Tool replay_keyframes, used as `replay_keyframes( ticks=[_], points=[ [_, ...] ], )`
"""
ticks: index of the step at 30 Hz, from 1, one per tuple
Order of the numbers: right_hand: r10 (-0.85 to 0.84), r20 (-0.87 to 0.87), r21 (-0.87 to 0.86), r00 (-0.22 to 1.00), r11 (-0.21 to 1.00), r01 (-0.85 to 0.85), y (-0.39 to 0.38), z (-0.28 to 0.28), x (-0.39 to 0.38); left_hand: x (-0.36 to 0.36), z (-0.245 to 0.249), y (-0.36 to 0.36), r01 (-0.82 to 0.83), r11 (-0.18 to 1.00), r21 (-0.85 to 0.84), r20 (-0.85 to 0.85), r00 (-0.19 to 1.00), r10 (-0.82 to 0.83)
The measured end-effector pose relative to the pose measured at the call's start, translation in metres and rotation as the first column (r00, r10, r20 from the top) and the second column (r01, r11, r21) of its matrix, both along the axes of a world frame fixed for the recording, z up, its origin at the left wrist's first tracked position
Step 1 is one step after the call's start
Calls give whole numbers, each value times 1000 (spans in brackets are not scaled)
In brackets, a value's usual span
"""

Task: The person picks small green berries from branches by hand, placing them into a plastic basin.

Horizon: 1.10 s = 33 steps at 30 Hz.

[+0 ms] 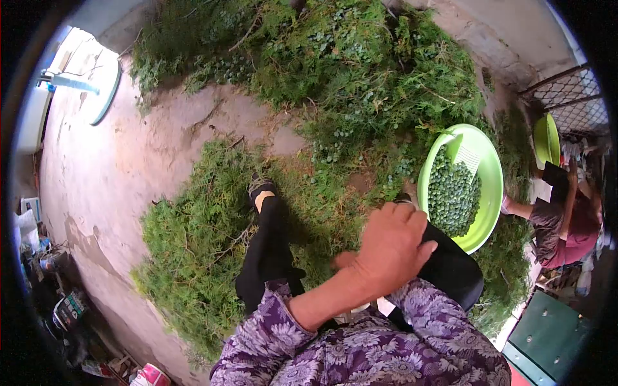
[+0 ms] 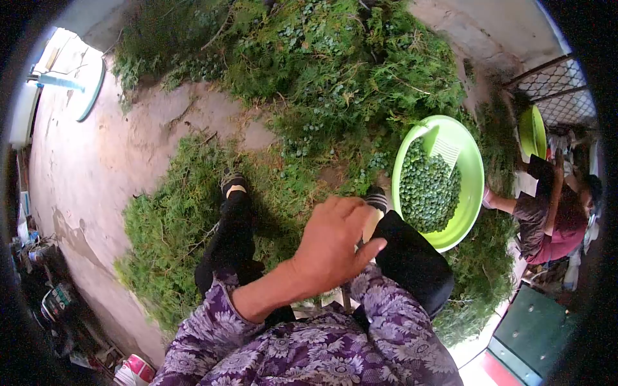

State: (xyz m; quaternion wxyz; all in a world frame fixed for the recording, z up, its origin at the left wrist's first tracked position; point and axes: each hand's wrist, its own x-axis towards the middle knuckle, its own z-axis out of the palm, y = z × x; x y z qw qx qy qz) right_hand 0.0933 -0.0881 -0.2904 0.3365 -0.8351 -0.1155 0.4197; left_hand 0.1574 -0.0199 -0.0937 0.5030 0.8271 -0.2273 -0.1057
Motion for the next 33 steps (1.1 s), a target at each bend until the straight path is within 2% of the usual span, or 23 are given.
replay_keyframes(
  ticks=[3,5,6,7,8,10,12,14,16,17,19,22,26,28,32,33],
  points=[
    [207,-17,-246,978,947,-205,6,-8,23,-2,7,1,-8,1000,-28,-30,1000,7],
    [-87,251,-83,964,990,111,5,-50,49,-4,10,6,-12,995,-98,-47,999,7],
    [-211,270,-21,940,974,225,9,-64,63,-6,12,9,-15,995,-100,-51,999,10],
    [-332,278,43,901,942,334,15,-74,77,-7,13,12,-37,983,-177,-50,998,28],
    [-329,272,39,904,943,332,22,-77,89,-7,16,16,-59,965,-254,-54,997,47],
    [-369,262,-13,892,922,386,35,-85,107,-4,24,30,-91,960,-266,-64,995,76],
    [-315,293,-54,903,937,345,43,-102,115,0,27,47,-184,908,-378,-52,983,178],
    [-256,314,-93,914,950,299,47,-119,116,2,29,59,-219,895,-389,-38,974,222],
    [-292,352,-158,889,918,364,53,-133,118,8,37,70,-225,887,-403,0,969,246],
    [-284,344,-156,895,923,353,55,-137,118,10,40,75,-195,886,-420,-35,979,199],
    [-242,317,-274,917,902,333,56,-141,120,9,37,74,-199,884,-423,-44,979,199],
    [-192,294,-332,936,898,288,57,-139,123,10,36,74,-181,887,-425,-45,983,179],
    [-208,292,-287,934,912,293,51,-150,128,11,38,77,-144,889,-435,-50,990,136],
    [-498,271,-61,823,845,531,51,-151,133,10,36,77,-126,892,-434,-44,992,119],
    [-410,332,-35,850,895,445,62,-157,142,10,34,74,-104,879,-466,-41,995,96],
    [-359,331,-105,873,905,412,66,-159,144,11,34,74,-100,876,-472,-43,995,90]
  ],
)
